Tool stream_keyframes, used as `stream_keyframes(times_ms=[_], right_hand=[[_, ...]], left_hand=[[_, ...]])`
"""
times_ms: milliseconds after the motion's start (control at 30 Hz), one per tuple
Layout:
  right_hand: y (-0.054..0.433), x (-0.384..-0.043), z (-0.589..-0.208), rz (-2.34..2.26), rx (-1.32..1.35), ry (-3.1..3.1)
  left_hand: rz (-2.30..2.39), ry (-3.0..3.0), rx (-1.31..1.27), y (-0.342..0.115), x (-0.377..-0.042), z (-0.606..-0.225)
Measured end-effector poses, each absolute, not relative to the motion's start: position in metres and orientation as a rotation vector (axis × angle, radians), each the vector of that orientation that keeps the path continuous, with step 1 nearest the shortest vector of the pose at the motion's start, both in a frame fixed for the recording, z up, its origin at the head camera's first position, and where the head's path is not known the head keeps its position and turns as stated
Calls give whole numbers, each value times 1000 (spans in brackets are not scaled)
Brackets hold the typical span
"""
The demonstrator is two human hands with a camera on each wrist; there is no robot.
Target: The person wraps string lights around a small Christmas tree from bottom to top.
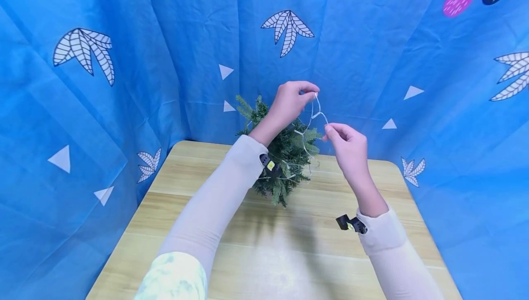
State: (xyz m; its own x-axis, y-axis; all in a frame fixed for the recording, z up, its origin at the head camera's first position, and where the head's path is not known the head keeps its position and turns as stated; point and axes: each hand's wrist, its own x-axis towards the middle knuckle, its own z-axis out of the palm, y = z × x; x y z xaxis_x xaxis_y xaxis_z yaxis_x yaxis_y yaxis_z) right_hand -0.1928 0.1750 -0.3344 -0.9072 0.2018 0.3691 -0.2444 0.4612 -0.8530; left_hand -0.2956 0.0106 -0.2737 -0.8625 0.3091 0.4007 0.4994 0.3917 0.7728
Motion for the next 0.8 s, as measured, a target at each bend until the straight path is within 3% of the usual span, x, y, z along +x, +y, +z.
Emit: stream_keyframes(times_ms=[800], right_hand=[[156,-193,-338,1480,109,-2269]], left_hand=[[-1746,-2399,-537,-18,-332,-233]])
